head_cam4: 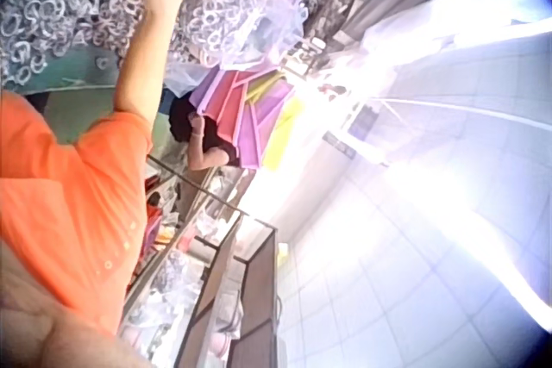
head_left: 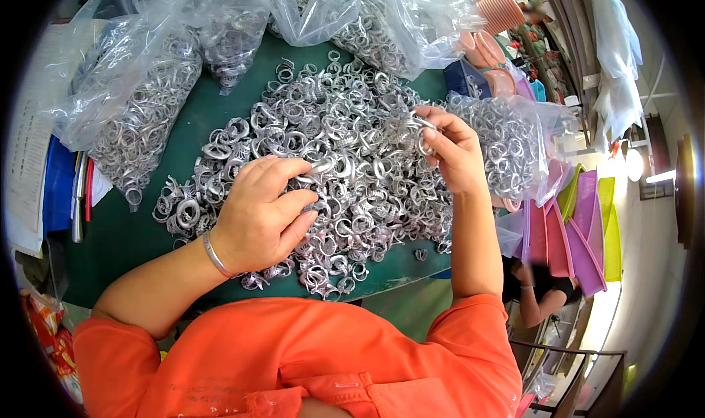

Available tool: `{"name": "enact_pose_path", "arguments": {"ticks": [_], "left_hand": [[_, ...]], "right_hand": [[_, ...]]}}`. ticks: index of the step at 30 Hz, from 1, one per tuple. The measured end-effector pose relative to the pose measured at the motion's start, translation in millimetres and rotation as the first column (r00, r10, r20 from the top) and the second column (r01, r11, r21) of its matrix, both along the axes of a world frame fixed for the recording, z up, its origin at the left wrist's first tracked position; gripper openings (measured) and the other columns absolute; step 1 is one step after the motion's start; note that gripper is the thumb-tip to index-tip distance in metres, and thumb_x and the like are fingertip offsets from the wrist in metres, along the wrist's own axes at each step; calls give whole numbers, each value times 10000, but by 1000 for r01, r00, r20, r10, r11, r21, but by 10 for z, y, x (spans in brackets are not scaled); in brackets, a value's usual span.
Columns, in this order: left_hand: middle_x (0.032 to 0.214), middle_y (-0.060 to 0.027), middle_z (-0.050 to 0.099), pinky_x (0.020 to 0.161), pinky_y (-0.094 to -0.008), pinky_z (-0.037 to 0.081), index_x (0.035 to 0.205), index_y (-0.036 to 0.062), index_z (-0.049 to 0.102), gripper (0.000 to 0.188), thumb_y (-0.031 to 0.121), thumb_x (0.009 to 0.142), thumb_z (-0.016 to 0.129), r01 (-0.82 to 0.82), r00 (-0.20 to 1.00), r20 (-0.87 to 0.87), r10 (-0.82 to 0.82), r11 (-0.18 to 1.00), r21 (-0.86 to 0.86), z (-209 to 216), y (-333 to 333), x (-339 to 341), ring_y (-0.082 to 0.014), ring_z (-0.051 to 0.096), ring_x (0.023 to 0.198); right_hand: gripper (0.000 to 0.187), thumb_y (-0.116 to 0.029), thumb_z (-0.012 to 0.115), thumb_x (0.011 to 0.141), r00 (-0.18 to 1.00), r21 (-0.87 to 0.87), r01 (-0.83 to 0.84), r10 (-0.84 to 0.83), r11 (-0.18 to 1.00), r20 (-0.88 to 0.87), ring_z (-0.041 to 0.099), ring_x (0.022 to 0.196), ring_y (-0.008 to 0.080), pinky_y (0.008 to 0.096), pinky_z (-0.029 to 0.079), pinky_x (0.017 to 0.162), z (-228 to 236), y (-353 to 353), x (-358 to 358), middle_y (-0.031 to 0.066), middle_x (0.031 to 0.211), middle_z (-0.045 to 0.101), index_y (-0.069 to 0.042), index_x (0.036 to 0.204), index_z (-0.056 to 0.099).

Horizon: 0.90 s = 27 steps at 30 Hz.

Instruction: The person sits on the floor at a green workbench and assembles small silver metal clasps by hand. They pick up individual components from a large pile, interlock them, and place the finished units into a clear plastic bag.

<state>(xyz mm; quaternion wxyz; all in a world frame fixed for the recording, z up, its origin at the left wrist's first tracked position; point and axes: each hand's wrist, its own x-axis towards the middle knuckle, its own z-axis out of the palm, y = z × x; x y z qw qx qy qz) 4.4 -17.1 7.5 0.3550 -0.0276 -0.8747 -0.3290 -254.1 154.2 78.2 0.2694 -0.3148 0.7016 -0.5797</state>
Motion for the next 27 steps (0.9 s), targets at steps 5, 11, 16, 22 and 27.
{"name": "enact_pose_path", "arguments": {"ticks": [5, 11, 16, 22, 27], "left_hand": [[1146, -133, 556, 905, -456, 420, 924, 44, 625, 209, 110, 744, 709, 8, 1000, 13, -8, 1000, -12, 28, 2, 2, -340, 541, 1021], [1160, -158, 561, 872, -446, 415, 933, 54, 650, 202, 103, 740, 684, 9, 1000, 1, -9, 1000, 8, -14, -7, 1, -347, 543, 997], [1146, -136, 561, 908, -450, 421, 915, 44, 629, 201, 101, 740, 709, 11, 1000, 5, -11, 1000, 9, 24, 3, 1, -335, 550, 1022], [1147, -134, 560, 916, -447, 417, 911, 44, 634, 194, 108, 744, 708, -5, 1000, 6, 5, 1000, -4, 12, 1, 11, -334, 550, 1023], [1150, -133, 559, 921, -445, 416, 910, 51, 636, 185, 115, 750, 703, 9, 1000, 0, -9, 1000, 12, 7, 4, 1, -334, 549, 1026]], "right_hand": [[93, -77, 667, 867, 950, -283, -158, 224, 946, 219, 537, 613, 55, 159, 398, 457, -30, 153, 92, 127, 1070, 638, -32, 935, 621], [118, -36, 698, 810, 942, -127, -302, 275, 945, -191, 528, 716, 97, 217, 395, 568, 112, 213, 168, 69, 937, 575, -21, 860, 593], [83, -32, 678, 834, 979, 8, -21, 22, 1000, -205, 487, 665, 63, 179, 365, 540, 146, 277, 190, 27, 906, 573, -32, 888, 615], [220, -57, 760, 759, 784, 268, -3, 169, 963, -597, 539, 639, 105, 245, 431, 573, 121, 9, 501, 30, 792, 583, -38, 951, 653], [147, -93, 756, 746, 560, 359, 99, 247, 928, -791, 595, 603, 259, 344, 487, 564, -112, -54, 768, 101, 782, 612, -24, 808, 641]]}}
